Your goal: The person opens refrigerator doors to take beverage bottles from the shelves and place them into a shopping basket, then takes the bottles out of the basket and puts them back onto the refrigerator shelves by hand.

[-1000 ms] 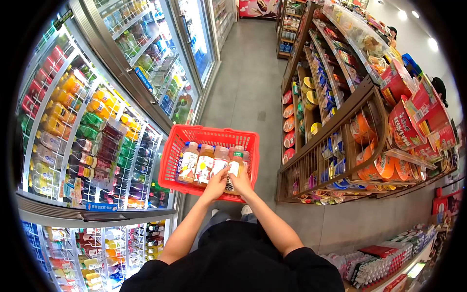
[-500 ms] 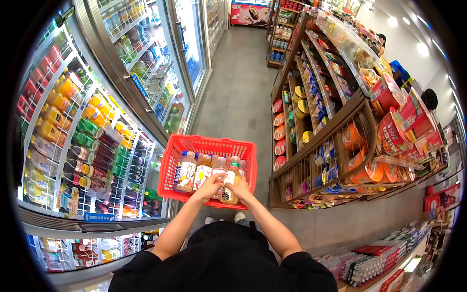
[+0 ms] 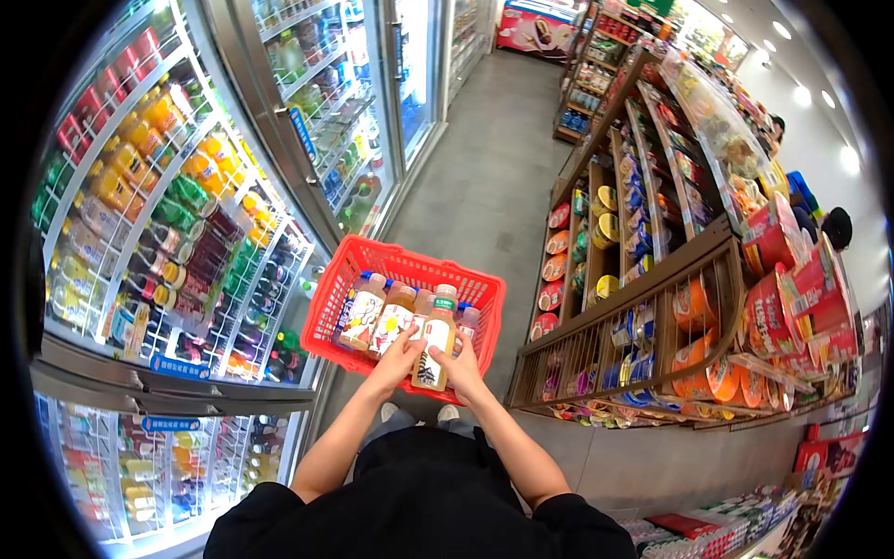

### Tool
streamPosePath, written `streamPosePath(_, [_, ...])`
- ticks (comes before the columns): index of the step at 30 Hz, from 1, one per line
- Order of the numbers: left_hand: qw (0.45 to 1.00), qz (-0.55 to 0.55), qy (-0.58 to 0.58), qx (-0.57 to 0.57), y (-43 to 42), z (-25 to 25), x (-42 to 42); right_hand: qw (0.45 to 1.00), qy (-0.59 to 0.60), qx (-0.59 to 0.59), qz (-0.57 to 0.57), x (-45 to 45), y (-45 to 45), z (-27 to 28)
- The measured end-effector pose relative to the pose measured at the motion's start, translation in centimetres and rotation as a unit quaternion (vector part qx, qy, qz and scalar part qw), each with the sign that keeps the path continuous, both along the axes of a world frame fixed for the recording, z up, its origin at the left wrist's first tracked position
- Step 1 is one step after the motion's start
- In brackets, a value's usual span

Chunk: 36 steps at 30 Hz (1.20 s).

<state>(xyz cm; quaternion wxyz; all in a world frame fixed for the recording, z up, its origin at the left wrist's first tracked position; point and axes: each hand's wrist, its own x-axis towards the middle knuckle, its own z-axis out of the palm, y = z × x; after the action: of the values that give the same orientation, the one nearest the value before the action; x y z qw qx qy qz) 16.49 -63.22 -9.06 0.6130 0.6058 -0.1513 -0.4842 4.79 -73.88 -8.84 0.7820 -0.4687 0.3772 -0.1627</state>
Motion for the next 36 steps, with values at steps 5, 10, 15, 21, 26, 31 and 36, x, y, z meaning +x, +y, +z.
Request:
streamPosePath(5, [0.994, 0.053, 0.027, -0.093, 2.4, 1.2, 0.1, 0.992, -0.069, -0.009, 0.102, 1.1, 0.5, 1.5])
streamPosePath(10, [0.977, 0.166, 0.027, -0.132, 7.3, 4.5, 0.6, 0.966, -0.087, -0.067, 0.232, 4.6, 2.9, 3.0])
streamPosePath(15, [0.945, 0.286, -0.023, -0.158, 13.3, 5.8, 1.5, 0.933, -0.107, -0.064, 0.336, 10.0, 8.3, 5.3])
streamPosePath(21, [0.912, 0.374, -0.136, -0.104, 23.5, 6.8, 3.2, 0.887, -0.185, -0.049, 0.42, 15.5, 18.2, 6.0])
streamPosePath(26, [0.805, 0.53, -0.262, -0.05, 33.9, 7.0, 6.4, 0.849, -0.216, -0.034, 0.481, 19.2, 26.0, 6.6])
streamPosePath(31, [0.594, 0.738, -0.317, 0.041, 43.8, 9.8, 10.9, 0.818, -0.249, -0.033, 0.518, 21.9, 32.2, 9.6])
streamPosePath(36, [0.644, 0.683, -0.336, 0.078, 46.9, 11.5, 15.9, 0.82, -0.24, 0.006, 0.52, 23.6, 36.2, 9.4])
